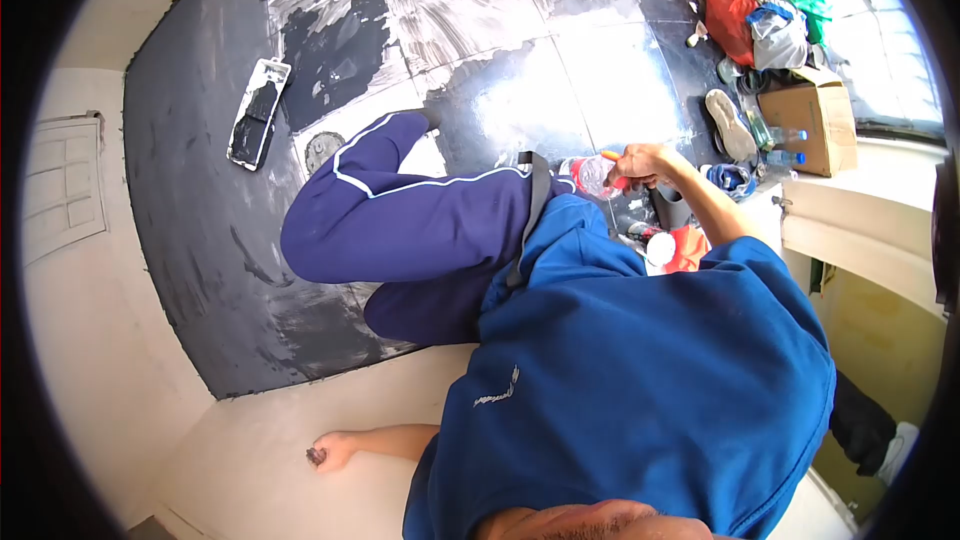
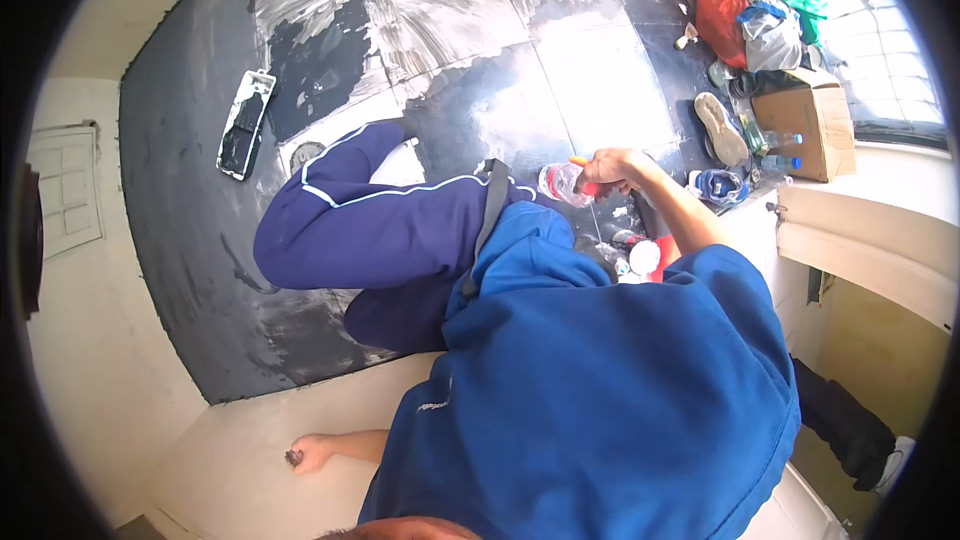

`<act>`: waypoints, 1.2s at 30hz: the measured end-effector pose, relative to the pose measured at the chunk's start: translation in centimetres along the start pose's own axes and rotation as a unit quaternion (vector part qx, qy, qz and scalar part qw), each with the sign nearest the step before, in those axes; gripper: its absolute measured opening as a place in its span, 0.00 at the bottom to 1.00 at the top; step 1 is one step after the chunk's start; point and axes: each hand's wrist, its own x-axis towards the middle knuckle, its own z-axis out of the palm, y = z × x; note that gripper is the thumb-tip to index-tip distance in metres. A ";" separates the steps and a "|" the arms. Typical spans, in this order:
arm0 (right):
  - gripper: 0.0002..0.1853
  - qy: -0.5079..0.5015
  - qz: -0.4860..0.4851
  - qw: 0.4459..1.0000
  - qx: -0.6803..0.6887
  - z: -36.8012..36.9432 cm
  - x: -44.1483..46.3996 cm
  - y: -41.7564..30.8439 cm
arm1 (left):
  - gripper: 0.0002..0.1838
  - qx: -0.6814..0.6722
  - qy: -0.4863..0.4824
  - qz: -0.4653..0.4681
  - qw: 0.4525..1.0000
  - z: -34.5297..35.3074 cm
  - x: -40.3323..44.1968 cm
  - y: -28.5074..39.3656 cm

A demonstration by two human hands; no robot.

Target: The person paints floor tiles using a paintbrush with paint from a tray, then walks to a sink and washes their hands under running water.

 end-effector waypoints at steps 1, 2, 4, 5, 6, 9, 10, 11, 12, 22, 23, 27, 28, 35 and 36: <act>0.23 0.013 -0.011 1.000 0.002 -0.1 0.2 0.0 | 0.14 -0.006 -0.001 -0.004 1.000 0.1 -0.4 0.3; 0.22 0.039 -0.009 0.998 -0.045 -0.5 -0.9 -0.7 | 0.14 -0.012 -0.002 -0.010 1.000 0.3 -0.5 0.2; 0.22 0.077 -0.035 0.990 -0.110 -1.4 -0.3 0.9 | 0.14 -0.019 -0.005 -0.022 1.000 0.0 -0.8 -0.1; 0.23 0.105 -0.057 0.983 -0.138 -2.0 0.2 2.1 | 0.13 -0.021 -0.004 -0.027 0.999 0.1 -0.9 -0.1; 0.17 0.102 -0.135 0.956 -0.239 -2.6 2.8 4.9 | 0.13 -0.022 -0.001 -0.030 0.999 0.3 -0.9 -0.1; 0.13 0.139 -0.230 0.894 -0.357 -5.0 5.5 10.3 | 0.13 -0.006 0.038 -0.056 0.998 0.1 -0.9 -1.5; 0.12 0.153 -0.220 0.903 -0.335 -5.8 5.8 11.3 | 0.13 0.011 0.059 -0.067 0.996 0.0 -1.1 -2.4; 0.11 0.173 -0.172 0.934 -0.261 -6.7 5.9 12.5 | 0.13 0.031 0.081 -0.076 0.993 -0.1 -1.4 -2.7; 0.11 0.203 -0.121 0.956 -0.172 -7.6 6.0 13.5 | 0.13 0.051 0.102 -0.083 0.990 -0.3 -1.6 -1.7; 0.24 0.332 0.016 0.942 0.049 -15.2 11.5 18.3 | 0.17 -0.053 0.000 -0.176 0.983 7.0 -7.5 6.5; 0.24 0.277 0.087 0.953 0.087 -15.9 9.0 16.8 | 0.17 -0.119 -0.064 -0.179 0.974 8.7 -9.6 8.2; 0.22 0.314 -0.015 0.931 -0.186 -22.0 6.2 9.2 | 0.19 -0.168 -0.247 -0.283 0.911 12.8 -16.8 18.3; 0.22 0.337 -0.085 0.895 -0.280 -25.2 7.0 8.4 | 0.20 -0.123 -0.343 -0.299 0.882 13.1 -17.2 21.3; 0.11 0.340 -0.443 0.742 -0.372 -16.9 5.5 -33.1 | 0.32 -0.071 -0.615 -0.289 0.730 12.4 -21.3 28.8; 0.08 0.304 -0.497 0.724 -0.370 -13.4 7.0 -39.1 | 0.33 -0.078 -0.627 -0.272 0.726 11.3 -20.7 30.5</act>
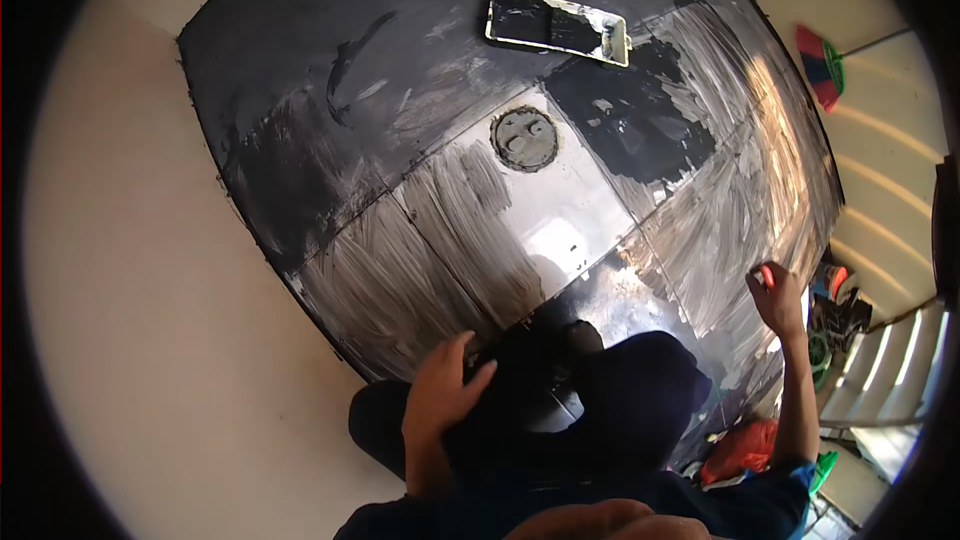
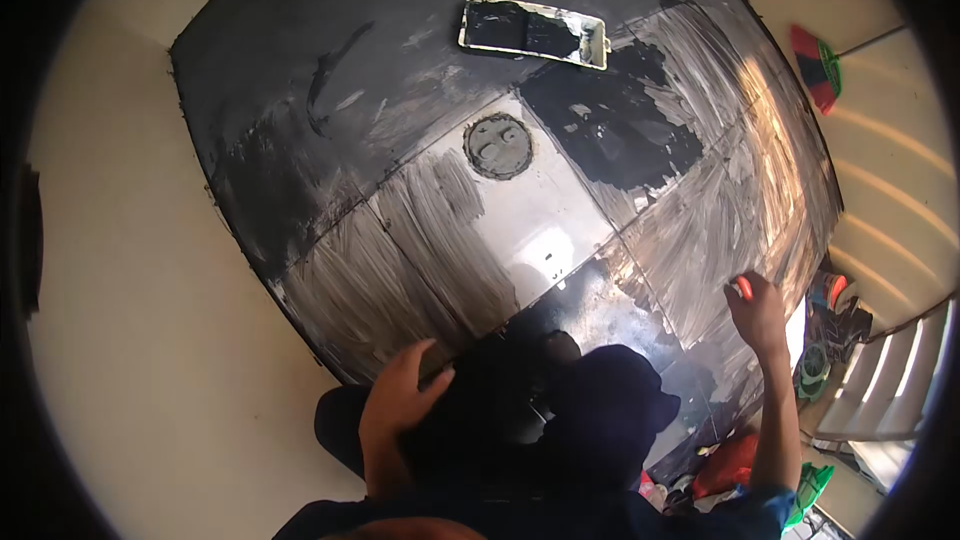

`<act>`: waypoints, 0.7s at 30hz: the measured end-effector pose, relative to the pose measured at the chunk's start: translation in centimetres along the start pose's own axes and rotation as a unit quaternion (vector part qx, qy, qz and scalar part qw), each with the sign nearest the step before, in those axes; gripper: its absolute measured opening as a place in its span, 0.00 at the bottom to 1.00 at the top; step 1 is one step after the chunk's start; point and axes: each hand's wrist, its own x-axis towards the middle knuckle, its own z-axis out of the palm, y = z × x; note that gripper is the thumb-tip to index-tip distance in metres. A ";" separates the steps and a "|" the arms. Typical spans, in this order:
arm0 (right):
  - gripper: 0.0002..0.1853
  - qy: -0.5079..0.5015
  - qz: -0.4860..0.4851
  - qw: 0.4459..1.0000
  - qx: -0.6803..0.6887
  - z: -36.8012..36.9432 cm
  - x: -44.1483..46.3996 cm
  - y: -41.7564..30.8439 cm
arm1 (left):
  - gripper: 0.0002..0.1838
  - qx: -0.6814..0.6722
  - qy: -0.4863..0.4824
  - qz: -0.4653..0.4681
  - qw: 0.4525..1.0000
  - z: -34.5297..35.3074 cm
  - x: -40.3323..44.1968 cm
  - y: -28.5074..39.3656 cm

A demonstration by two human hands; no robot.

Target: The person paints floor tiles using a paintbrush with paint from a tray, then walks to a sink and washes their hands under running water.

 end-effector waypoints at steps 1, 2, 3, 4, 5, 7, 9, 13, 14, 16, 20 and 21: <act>0.09 -0.012 -0.068 0.998 0.006 2.4 5.5 -3.4 | 0.33 0.012 -0.013 0.016 1.000 0.0 -1.4 1.4; 0.08 -0.030 -0.147 0.989 0.003 5.9 10.9 -5.9 | 0.33 -0.003 -0.015 0.034 0.999 0.2 -2.7 2.7; 0.07 -0.015 -0.247 0.968 -0.050 10.8 16.7 -7.1 | 0.33 -0.021 -0.020 0.053 0.998 0.8 -3.8 3.8; 0.08 -0.026 -0.282 0.956 -0.076 15.3 22.4 -9.1 | 0.32 -0.050 -0.023 0.069 0.996 1.4 -4.8 4.5; 0.08 -0.007 -0.243 0.967 -0.074 19.0 27.4 -12.2 | 0.31 -0.078 -0.027 0.084 0.993 1.9 -5.8 5.2; 0.11 0.065 -0.244 0.963 -0.089 23.4 35.5 -17.9 | 0.36 -0.357 -0.176 -0.027 0.917 11.7 -8.8 -4.7; 0.15 0.108 -0.229 0.967 -0.042 26.2 39.6 -22.7 | 0.40 -0.317 -0.161 -0.059 0.933 14.7 -11.0 -8.2; 0.16 0.134 -0.221 0.965 -0.033 30.4 42.1 -28.7 | 0.41 -0.294 -0.039 -0.142 0.944 12.1 -11.0 -4.9; 0.15 0.138 -0.224 0.964 -0.040 31.3 42.6 -29.5 | 0.40 -0.429 -0.034 -0.219 0.876 11.8 -10.7 -4.8; 0.15 0.087 -0.228 0.969 -0.040 30.7 40.8 -30.5 | 0.39 -0.314 -0.036 -0.149 0.937 10.1 -9.7 -3.1; 0.14 0.067 -0.368 0.925 -0.073 31.2 35.1 -30.4 | 0.35 -0.202 -0.018 -0.057 0.978 6.7 -7.8 0.0; 0.13 0.054 -0.418 0.902 -0.092 31.4 33.3 -30.0 | 0.35 -0.197 -0.014 -0.046 0.979 6.3 -7.4 0.4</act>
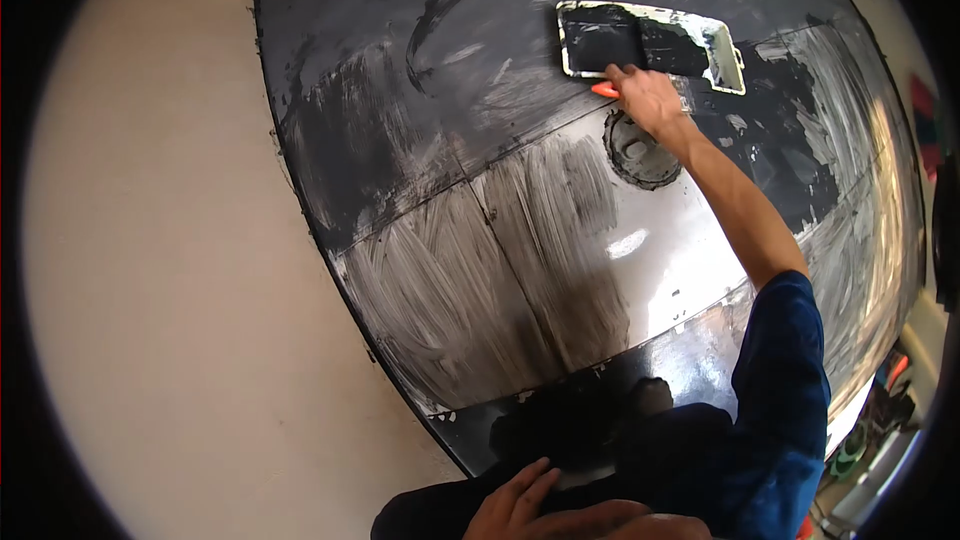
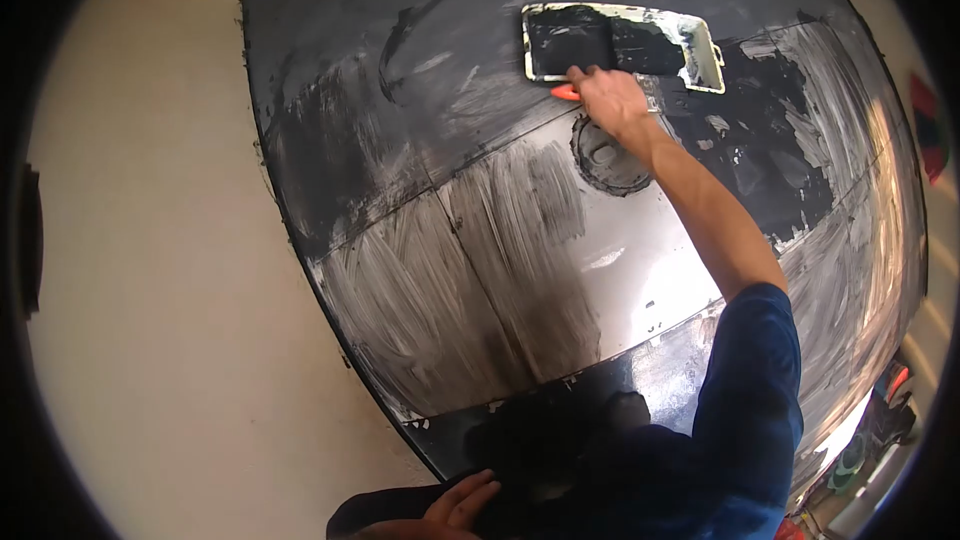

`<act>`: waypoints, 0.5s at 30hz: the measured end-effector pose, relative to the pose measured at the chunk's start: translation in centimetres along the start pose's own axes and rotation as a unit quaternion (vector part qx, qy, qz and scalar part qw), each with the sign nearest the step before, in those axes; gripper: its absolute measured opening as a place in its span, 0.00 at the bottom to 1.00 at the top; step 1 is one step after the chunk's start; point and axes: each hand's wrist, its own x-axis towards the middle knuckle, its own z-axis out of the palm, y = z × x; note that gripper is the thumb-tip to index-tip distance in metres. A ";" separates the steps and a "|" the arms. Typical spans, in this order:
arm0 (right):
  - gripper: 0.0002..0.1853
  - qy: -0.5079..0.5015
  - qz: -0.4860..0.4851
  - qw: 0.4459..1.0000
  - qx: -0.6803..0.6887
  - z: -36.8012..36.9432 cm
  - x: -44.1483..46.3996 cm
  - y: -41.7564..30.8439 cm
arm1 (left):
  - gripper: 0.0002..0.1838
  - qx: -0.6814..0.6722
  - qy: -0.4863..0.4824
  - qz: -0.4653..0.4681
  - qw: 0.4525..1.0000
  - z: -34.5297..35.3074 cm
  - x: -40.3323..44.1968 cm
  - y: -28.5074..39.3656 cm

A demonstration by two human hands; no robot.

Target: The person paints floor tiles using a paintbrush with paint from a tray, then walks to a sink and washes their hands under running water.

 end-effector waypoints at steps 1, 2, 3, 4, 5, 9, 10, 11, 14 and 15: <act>0.16 0.003 -0.055 0.998 -0.013 0.0 -1.7 -0.9 | 0.34 0.006 0.003 0.009 1.000 -0.2 0.2 0.4; 0.19 0.014 -0.090 0.996 -0.015 0.2 -3.2 -1.5 | 0.33 0.011 0.004 0.021 1.000 -0.4 0.4 0.8; 0.21 0.012 -0.091 0.996 0.010 -0.5 -4.2 -2.2 | 0.32 0.015 0.005 0.029 0.999 -0.6 0.6 1.1; 0.22 0.007 -0.091 0.995 0.036 -1.4 -5.2 -2.9 | 0.32 0.018 0.005 0.038 0.999 -0.8 0.8 1.3; 0.20 0.051 -0.075 0.993 0.079 -2.1 -5.7 -3.4 | 0.31 0.018 0.006 0.047 0.999 -1.1 0.7 1.5; 0.14 0.143 0.025 0.955 0.260 -7.0 -3.7 -3.8 | 0.28 0.005 0.012 0.074 0.997 -1.9 0.2 1.7; 0.15 0.146 0.066 0.938 0.307 -9.0 -2.5 -3.8 | 0.28 -0.001 0.010 0.079 0.997 -2.1 0.0 1.8; 0.19 0.149 0.112 0.929 0.321 -11.5 -1.0 -4.3 | 0.28 -0.019 -0.004 0.066 0.998 -2.7 -0.2 2.2; 0.30 0.227 0.070 0.929 0.283 -13.3 3.7 -2.9 | 0.28 -0.012 -0.007 0.044 0.999 -3.7 -0.8 3.6; 0.31 0.206 0.100 0.924 0.305 -12.5 4.8 -2.7 | 0.28 0.006 -0.001 0.045 0.999 -3.9 -1.0 3.8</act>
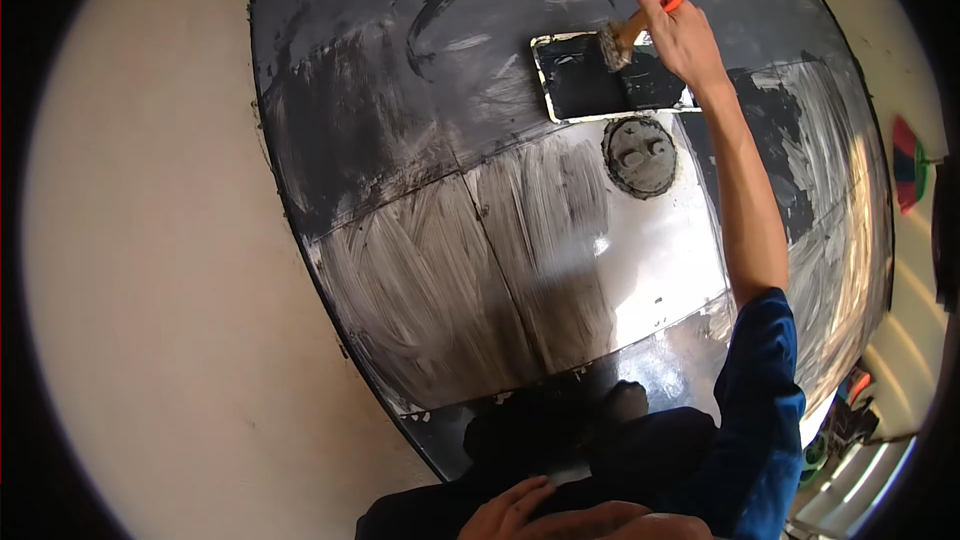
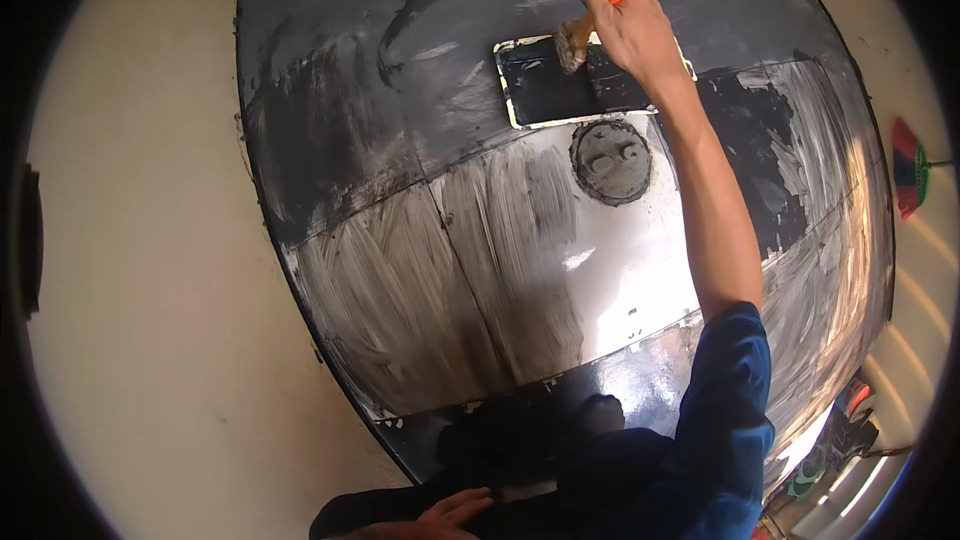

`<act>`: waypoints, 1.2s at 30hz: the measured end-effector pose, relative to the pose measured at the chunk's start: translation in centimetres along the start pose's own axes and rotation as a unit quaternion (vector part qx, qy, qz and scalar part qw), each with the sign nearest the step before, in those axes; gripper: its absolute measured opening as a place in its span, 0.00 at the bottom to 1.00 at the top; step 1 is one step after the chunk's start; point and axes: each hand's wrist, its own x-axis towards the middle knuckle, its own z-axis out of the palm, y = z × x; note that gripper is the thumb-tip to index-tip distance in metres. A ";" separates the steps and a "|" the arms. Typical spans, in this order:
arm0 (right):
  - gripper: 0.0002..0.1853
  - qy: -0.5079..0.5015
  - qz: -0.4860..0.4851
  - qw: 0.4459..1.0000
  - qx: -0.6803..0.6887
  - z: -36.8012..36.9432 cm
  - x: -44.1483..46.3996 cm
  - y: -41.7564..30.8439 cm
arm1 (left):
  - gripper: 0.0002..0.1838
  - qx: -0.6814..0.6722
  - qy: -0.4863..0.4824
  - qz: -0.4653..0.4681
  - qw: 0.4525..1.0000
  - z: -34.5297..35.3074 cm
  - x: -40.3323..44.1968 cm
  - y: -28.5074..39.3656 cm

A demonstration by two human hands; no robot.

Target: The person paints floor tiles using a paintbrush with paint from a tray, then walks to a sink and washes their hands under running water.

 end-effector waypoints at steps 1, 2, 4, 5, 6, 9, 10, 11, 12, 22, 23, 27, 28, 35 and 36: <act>0.32 -0.013 0.038 0.999 0.013 1.6 0.3 0.8 | 0.28 0.000 -0.002 0.002 1.000 0.2 0.2 0.0; 0.33 -0.026 0.072 0.997 0.026 3.4 0.5 1.9 | 0.28 0.001 -0.003 0.004 1.000 0.3 0.3 -0.1; 0.33 -0.023 0.100 0.993 -0.057 8.6 -1.0 5.5 | 0.28 0.000 -0.008 0.006 1.000 0.7 0.5 -0.3; 0.29 0.069 0.137 0.988 -0.019 11.1 -2.3 6.8 | 0.28 -0.001 -0.010 0.005 1.000 0.8 0.5 -0.3; 0.27 0.081 0.183 0.974 0.105 12.8 -3.0 8.2 | 0.28 -0.002 -0.012 0.005 1.000 0.9 0.5 -0.3; 0.23 0.094 0.272 0.907 0.307 12.0 -3.5 8.2 | 0.27 -0.003 -0.020 -0.001 1.000 1.1 0.5 -0.1; 0.22 0.095 0.293 0.885 0.349 11.6 -3.6 8.0 | 0.27 -0.003 -0.021 -0.005 1.000 1.2 0.4 -0.1; 0.22 0.096 0.298 0.889 0.334 11.8 -3.6 8.4 | 0.27 -0.002 -0.022 -0.007 1.000 1.2 0.4 0.0; 0.22 0.096 0.303 0.893 0.317 11.8 -3.4 8.9 | 0.27 -0.001 -0.024 -0.010 1.000 1.3 0.3 0.0; 0.25 0.071 0.269 0.937 0.210 11.0 -3.2 5.8 | 0.26 0.005 -0.040 -0.020 0.999 1.8 -0.2 0.4; 0.23 0.096 0.251 0.953 0.141 12.1 -2.8 6.2 | 0.26 0.005 -0.042 -0.020 0.999 1.8 -0.2 0.4; 0.23 0.062 0.215 0.971 0.082 9.5 -2.7 6.1 | 0.26 0.013 -0.048 -0.019 0.999 1.9 -0.6 0.6; 0.23 0.061 0.218 0.970 0.087 9.1 -2.2 5.9 | 0.26 0.017 -0.048 -0.019 0.999 2.0 -0.7 0.5; 0.22 0.053 0.155 0.985 0.055 11.0 -2.6 5.2 | 0.25 0.043 -0.053 -0.009 0.998 2.5 -1.2 0.7; 0.22 -0.006 0.192 0.976 0.103 10.3 -2.5 5.8 | 0.25 0.053 -0.052 -0.006 0.997 2.4 -1.3 0.9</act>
